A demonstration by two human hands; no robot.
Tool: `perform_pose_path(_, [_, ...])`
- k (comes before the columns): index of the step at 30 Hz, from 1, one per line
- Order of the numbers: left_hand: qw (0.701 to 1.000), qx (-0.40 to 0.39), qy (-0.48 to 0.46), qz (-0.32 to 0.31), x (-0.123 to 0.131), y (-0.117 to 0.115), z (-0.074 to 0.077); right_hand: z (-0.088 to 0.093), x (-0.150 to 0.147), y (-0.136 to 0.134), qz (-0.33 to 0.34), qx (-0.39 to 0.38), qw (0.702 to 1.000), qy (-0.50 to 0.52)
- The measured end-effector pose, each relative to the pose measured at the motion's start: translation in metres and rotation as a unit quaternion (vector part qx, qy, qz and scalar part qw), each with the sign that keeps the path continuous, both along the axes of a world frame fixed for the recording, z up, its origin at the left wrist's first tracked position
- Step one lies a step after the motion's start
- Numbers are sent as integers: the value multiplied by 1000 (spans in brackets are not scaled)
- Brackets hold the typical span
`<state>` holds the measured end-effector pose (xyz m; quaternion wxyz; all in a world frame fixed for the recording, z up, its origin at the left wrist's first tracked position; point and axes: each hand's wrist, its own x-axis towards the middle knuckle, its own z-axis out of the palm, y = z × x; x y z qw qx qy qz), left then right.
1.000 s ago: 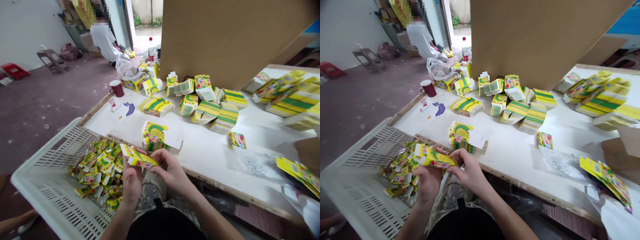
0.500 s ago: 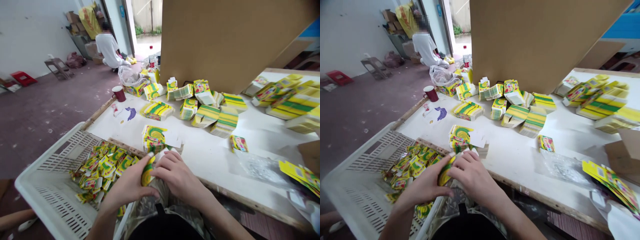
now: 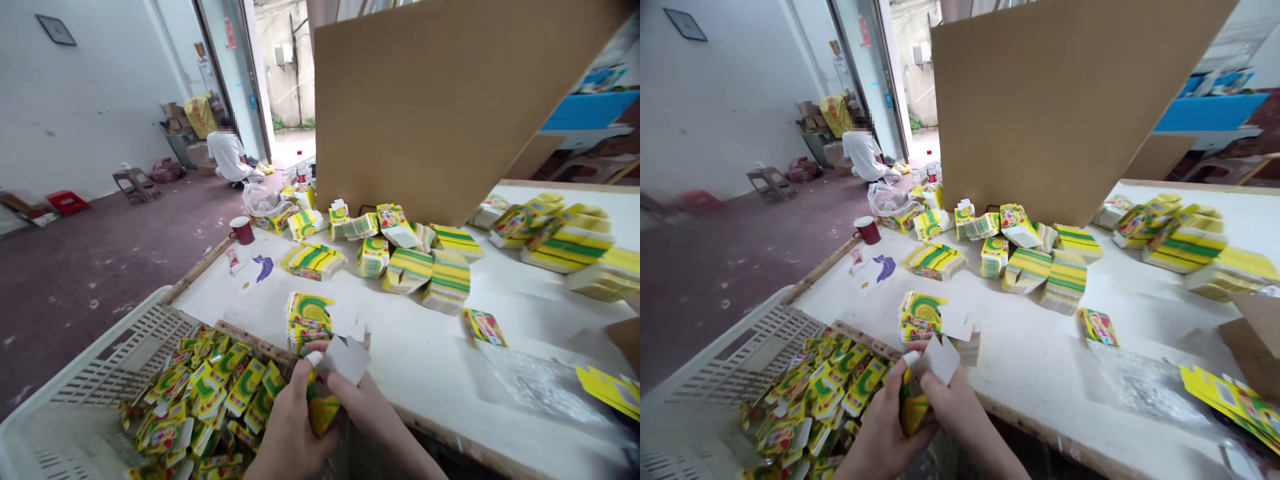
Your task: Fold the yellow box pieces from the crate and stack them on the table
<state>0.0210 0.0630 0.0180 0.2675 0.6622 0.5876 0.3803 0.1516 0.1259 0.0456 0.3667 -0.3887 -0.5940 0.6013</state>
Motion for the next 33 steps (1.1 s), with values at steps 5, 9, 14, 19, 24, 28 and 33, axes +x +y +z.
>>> perform_pose_path(5, [999,-32,14,-10,-4,1,9,-15,4,-5,40,17,999,30])
perform_pose_path(9, [998,-44,-23,-27,-5,5,9,-15,12,-11,155,138,977,-56])
perform_pose_path(14, [998,-15,-6,55,-6,3,3,-13,16,-8,120,219,961,-115])
perform_pose_path(19, [991,-82,31,99,-20,-4,13,-15,21,-1,179,227,939,-184])
perform_pose_path(24, [993,-79,18,81,-24,-4,20,2,27,8,227,226,925,-204])
perform_pose_path(28, [993,-66,44,86,-22,-3,18,7,24,9,201,211,937,-194])
perform_pose_path(33, [986,-74,81,127,-29,-6,11,-3,7,2,167,188,951,-181])
